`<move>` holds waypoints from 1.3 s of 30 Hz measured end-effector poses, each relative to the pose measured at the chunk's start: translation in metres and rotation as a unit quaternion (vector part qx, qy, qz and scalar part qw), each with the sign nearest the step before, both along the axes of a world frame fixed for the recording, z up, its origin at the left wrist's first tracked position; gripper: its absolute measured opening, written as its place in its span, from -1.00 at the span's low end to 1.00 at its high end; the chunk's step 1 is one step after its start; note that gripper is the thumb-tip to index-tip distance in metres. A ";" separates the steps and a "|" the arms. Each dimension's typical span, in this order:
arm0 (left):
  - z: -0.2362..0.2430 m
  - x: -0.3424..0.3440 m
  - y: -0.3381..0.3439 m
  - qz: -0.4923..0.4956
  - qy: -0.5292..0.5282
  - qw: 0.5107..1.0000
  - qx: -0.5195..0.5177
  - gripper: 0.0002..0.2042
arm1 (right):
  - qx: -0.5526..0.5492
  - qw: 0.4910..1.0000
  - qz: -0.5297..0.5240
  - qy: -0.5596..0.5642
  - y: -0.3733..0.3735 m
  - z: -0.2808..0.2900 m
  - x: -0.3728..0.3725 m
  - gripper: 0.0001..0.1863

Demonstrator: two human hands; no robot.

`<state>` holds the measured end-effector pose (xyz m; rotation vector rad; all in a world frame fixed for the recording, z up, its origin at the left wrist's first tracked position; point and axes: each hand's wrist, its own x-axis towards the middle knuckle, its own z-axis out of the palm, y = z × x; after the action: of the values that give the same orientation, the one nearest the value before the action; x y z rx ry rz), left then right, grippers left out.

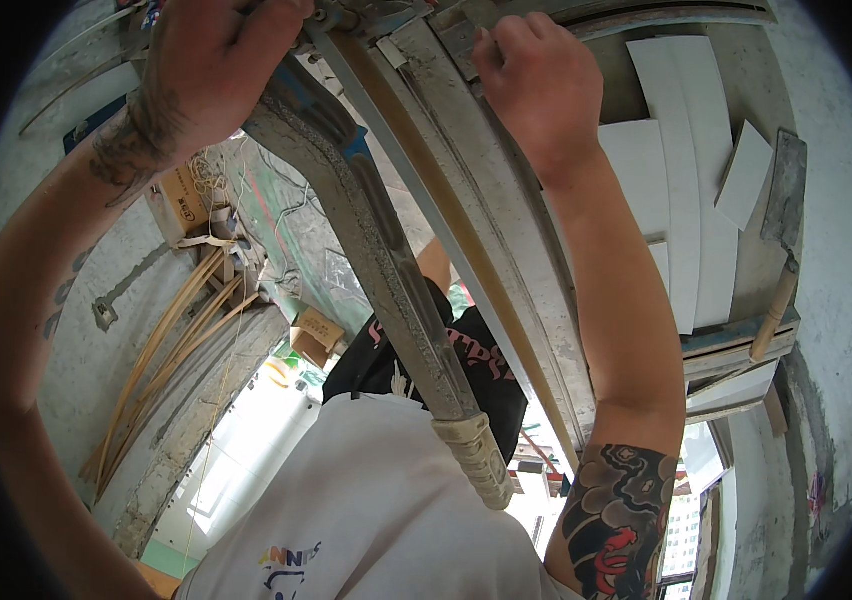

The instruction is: The person cuts tiles with a manual tile cutter, carries a cut tile over to a window sill, and test fits the tile along the ledge by hand.

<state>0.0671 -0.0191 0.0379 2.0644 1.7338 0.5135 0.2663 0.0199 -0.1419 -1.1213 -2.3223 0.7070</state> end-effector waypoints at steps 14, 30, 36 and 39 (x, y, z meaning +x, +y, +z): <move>0.009 0.008 -0.004 0.004 0.043 0.999 -0.023 -0.92 | 0.004 0.999 -0.036 0.026 -0.003 -0.001 -0.002 -0.76; 0.002 0.001 -0.008 -0.017 0.059 0.998 -0.002 -0.89 | -0.006 0.999 -0.027 -0.040 -0.014 -0.019 0.007 -0.66; 0.010 0.008 -0.007 0.025 0.020 0.998 -0.054 -0.90 | -0.031 0.996 -0.052 -0.061 -0.020 -0.025 -0.004 -0.65; 0.009 0.007 -0.006 0.021 -0.005 0.998 -0.056 -0.90 | -0.025 0.996 -0.056 -0.058 -0.020 -0.027 -0.004 -0.66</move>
<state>0.0745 -0.0249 0.0473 1.9491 1.7609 0.4291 0.2618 -0.0003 -0.1687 -1.3359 -2.3268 0.6782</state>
